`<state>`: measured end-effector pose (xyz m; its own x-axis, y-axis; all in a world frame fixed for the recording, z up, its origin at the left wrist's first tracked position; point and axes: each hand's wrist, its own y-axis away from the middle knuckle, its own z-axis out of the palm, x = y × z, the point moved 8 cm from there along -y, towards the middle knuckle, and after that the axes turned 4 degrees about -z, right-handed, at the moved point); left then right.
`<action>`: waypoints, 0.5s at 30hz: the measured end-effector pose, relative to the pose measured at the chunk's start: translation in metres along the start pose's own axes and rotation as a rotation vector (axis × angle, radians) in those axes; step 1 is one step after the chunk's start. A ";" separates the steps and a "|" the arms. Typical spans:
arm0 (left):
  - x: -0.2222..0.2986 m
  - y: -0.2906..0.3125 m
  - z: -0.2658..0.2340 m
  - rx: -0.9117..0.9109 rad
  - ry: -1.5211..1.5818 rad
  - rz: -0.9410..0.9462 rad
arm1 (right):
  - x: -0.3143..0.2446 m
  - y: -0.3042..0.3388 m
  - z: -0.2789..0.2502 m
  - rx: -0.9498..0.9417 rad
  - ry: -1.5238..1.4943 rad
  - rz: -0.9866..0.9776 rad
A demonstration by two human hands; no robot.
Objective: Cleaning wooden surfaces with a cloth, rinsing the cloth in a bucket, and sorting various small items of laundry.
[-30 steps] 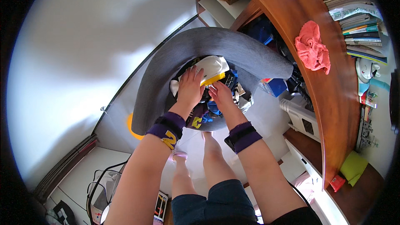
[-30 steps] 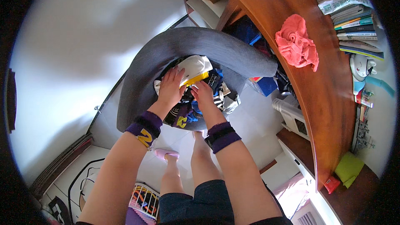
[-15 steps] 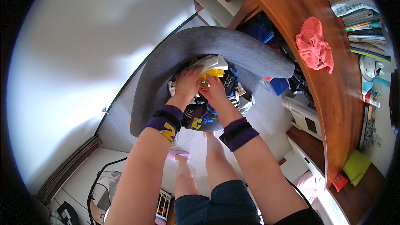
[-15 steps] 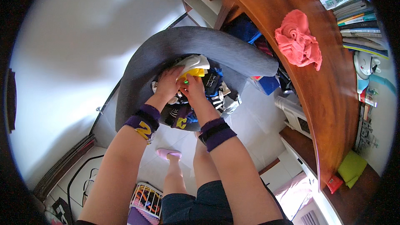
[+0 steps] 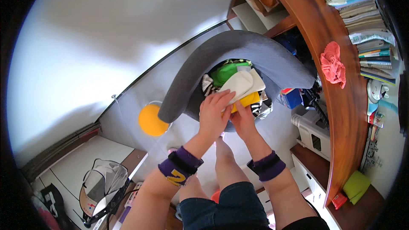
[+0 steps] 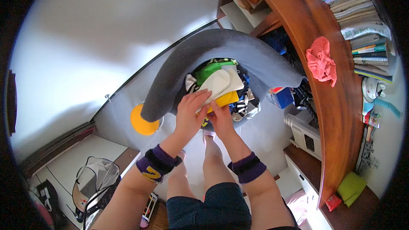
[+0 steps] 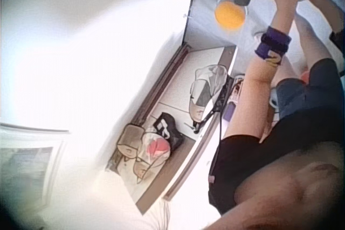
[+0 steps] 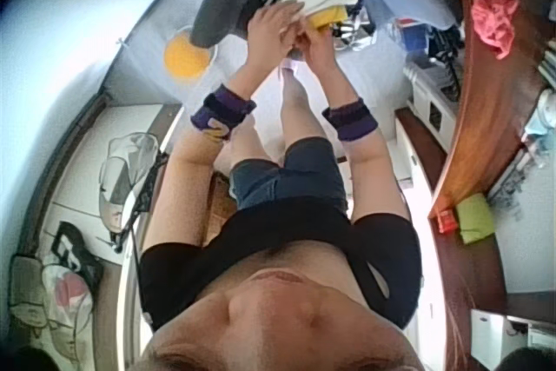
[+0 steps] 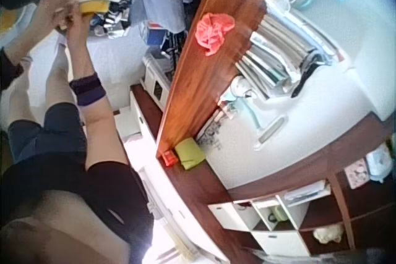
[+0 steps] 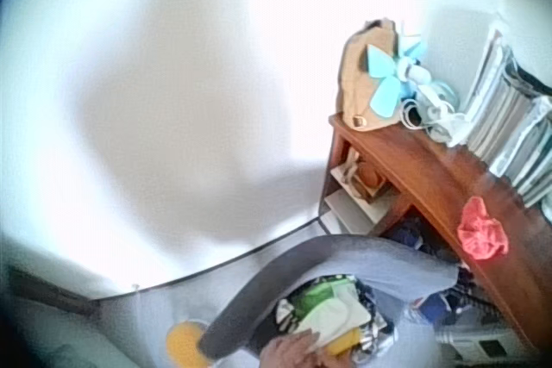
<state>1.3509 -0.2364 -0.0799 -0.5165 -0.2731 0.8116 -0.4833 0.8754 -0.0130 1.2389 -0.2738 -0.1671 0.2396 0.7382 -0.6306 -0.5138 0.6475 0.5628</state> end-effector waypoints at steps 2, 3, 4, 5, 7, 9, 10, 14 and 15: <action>-0.010 0.028 -0.025 0.059 0.063 -0.060 | 0.017 0.019 0.019 -0.022 0.039 0.018; -0.016 0.044 -0.041 0.081 0.086 -0.068 | 0.028 0.031 0.029 -0.029 0.075 0.045; -0.023 0.060 -0.056 0.104 0.089 -0.075 | 0.039 0.042 0.039 -0.036 0.113 0.071; -0.032 0.076 -0.071 0.136 0.121 -0.108 | 0.050 0.052 0.051 -0.053 0.174 0.093; -0.048 0.110 -0.104 0.163 0.176 -0.182 | 0.078 0.067 0.072 -0.114 0.223 0.125; -0.067 0.144 -0.140 0.212 0.226 -0.239 | 0.107 0.083 0.103 -0.171 0.300 0.157; -0.079 0.161 -0.155 0.230 0.279 -0.277 | 0.121 0.088 0.118 -0.196 0.319 0.171; -0.117 0.238 -0.229 0.386 0.263 -0.358 | 0.193 0.115 0.193 -0.374 0.449 0.229; -0.126 0.259 -0.249 0.427 0.252 -0.378 | 0.213 0.123 0.217 -0.464 0.551 0.153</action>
<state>1.4670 0.1236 -0.0406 -0.0969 -0.3850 0.9178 -0.8669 0.4857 0.1122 1.4052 0.0040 -0.1158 -0.2487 0.5332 -0.8086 -0.8332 0.3080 0.4593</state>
